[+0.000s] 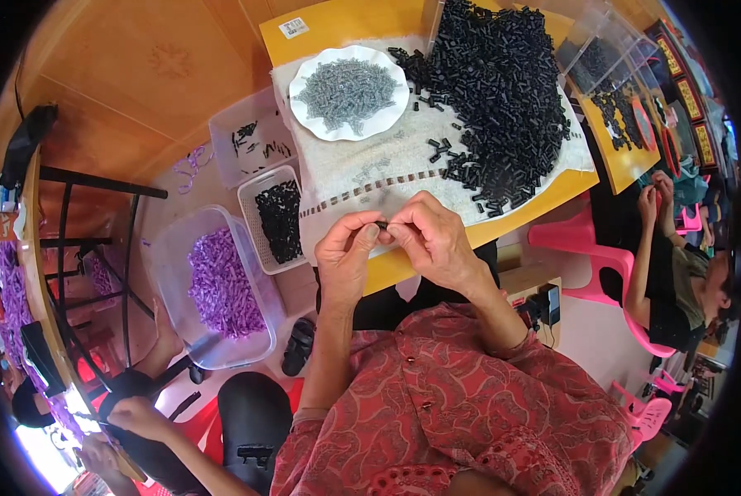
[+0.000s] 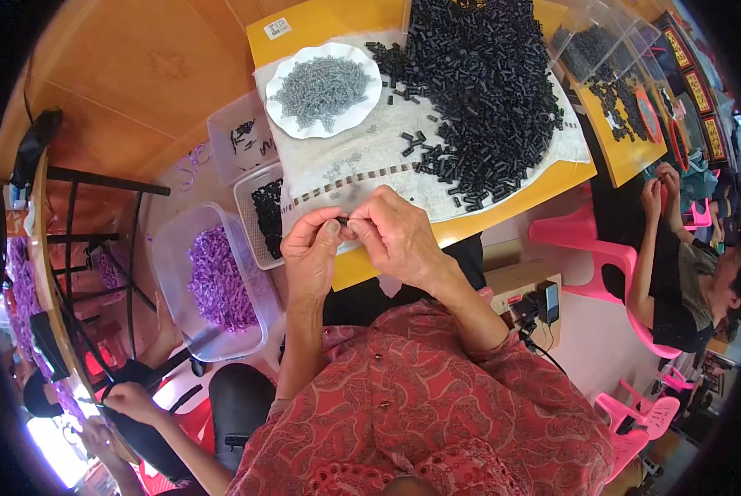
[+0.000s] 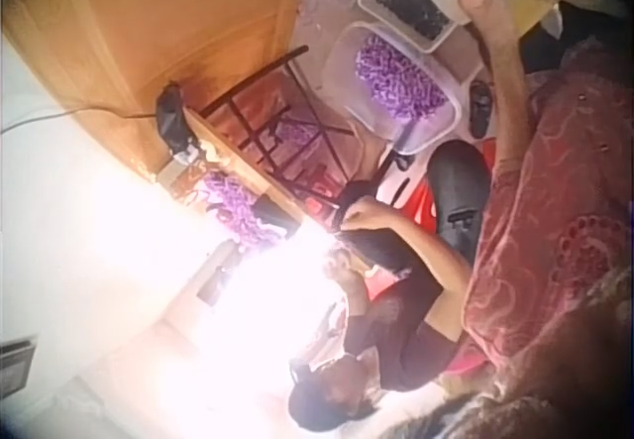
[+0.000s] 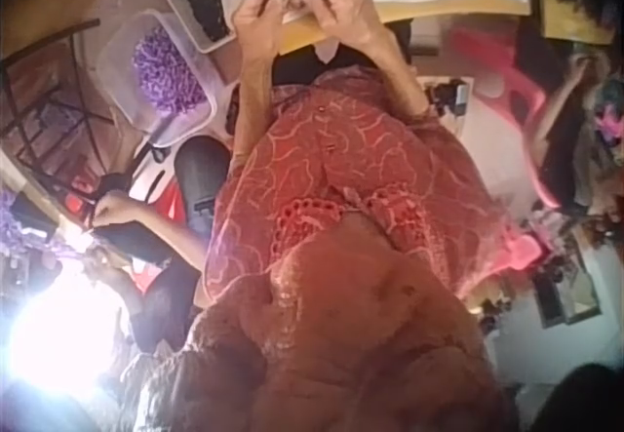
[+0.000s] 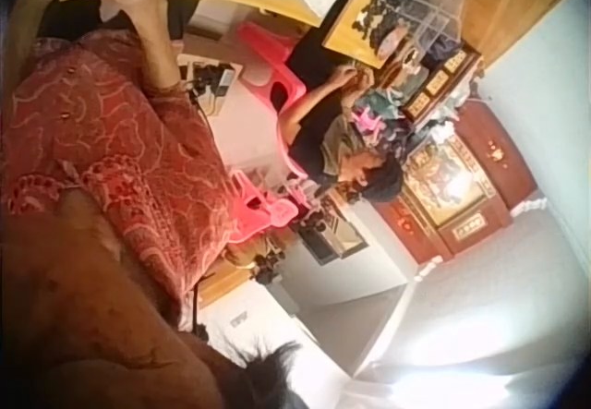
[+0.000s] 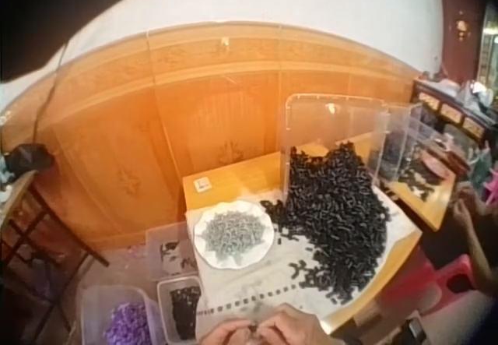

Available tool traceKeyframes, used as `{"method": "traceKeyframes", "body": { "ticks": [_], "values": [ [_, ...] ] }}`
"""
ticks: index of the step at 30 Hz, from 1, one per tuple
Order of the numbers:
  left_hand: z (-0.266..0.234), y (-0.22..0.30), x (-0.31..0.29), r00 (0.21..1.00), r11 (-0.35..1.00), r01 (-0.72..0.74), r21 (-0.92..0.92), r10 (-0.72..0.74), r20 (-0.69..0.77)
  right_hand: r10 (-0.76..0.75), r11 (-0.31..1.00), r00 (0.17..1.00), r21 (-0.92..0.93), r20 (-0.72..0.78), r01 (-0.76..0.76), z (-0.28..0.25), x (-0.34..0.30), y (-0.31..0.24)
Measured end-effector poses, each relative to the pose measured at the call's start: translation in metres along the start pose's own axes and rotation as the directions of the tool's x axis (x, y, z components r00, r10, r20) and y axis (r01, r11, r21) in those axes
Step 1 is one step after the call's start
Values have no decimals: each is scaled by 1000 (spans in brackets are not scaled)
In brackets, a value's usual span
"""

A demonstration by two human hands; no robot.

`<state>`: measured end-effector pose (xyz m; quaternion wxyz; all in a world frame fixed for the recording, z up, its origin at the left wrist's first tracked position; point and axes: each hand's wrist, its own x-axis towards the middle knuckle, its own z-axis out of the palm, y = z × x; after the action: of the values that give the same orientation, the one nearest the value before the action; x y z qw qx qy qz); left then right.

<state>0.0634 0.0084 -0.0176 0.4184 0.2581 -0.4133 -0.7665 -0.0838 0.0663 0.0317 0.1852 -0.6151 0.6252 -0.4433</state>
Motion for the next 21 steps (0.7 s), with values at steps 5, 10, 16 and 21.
{"method": "traceKeyframes", "body": {
  "ticks": [5,10,16,21],
  "values": [
    [4,3,0,999,998,19,-55,-21,-36,41,998,999,46,-16,-40,-1,1,-2],
    [4,5,0,1000,993,13,-120,-14,-3,190,909,979,364,75,-205,-2,3,-4],
    [1,2,0,999,973,24,-230,-19,26,274,840,955,455,114,-295,-2,2,-6],
    [-1,2,0,999,964,34,-265,-24,38,299,849,945,414,135,-328,-2,2,-6]
  ]
}}
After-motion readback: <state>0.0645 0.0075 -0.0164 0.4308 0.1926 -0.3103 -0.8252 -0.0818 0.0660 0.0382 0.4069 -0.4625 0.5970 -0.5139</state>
